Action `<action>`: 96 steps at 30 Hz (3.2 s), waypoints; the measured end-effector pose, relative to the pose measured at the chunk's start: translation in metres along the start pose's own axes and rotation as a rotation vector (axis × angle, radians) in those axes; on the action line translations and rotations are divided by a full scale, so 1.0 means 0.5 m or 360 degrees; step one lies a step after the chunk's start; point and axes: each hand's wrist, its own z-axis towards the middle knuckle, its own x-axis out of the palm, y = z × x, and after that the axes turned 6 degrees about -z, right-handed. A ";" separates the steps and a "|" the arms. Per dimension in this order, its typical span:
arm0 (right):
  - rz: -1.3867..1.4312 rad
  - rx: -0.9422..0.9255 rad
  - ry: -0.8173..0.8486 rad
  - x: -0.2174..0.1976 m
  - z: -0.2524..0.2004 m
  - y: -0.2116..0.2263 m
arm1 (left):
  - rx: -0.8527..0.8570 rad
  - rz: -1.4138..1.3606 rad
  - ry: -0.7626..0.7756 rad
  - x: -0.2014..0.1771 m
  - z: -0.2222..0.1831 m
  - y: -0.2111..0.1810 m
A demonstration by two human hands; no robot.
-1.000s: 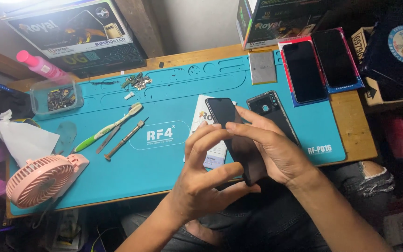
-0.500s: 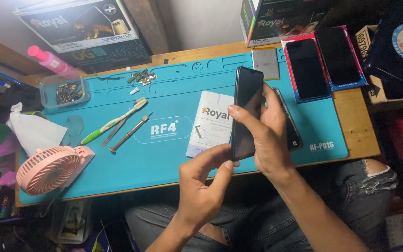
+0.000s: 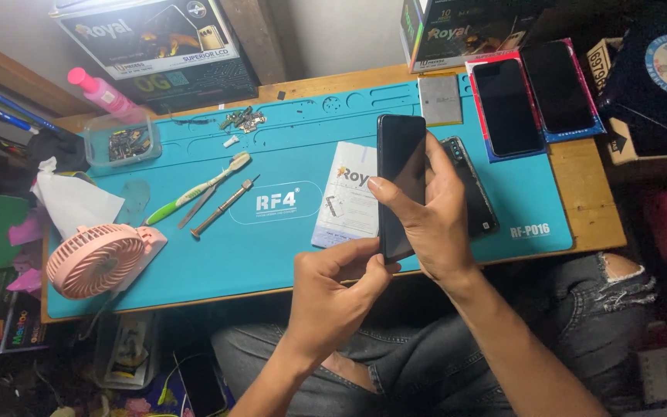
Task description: Disassembling and reassembling a mobile phone to inspect and repair internal components
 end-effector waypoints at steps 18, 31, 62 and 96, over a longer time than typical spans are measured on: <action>0.0226 0.0439 -0.0287 -0.003 0.003 -0.052 | 0.0570 0.0492 -0.0280 0.042 -0.009 0.001; 0.0778 0.1121 -0.0331 -0.003 0.004 -0.038 | 0.0968 0.0670 -0.0261 0.044 -0.011 0.040; 0.1261 0.1288 -0.0112 0.011 -0.005 -0.033 | 0.1637 0.0825 -0.0231 -0.017 0.020 0.072; 0.1779 0.1617 0.0639 -0.001 -0.039 -0.019 | 0.2263 0.1170 0.0278 -0.088 0.055 -0.051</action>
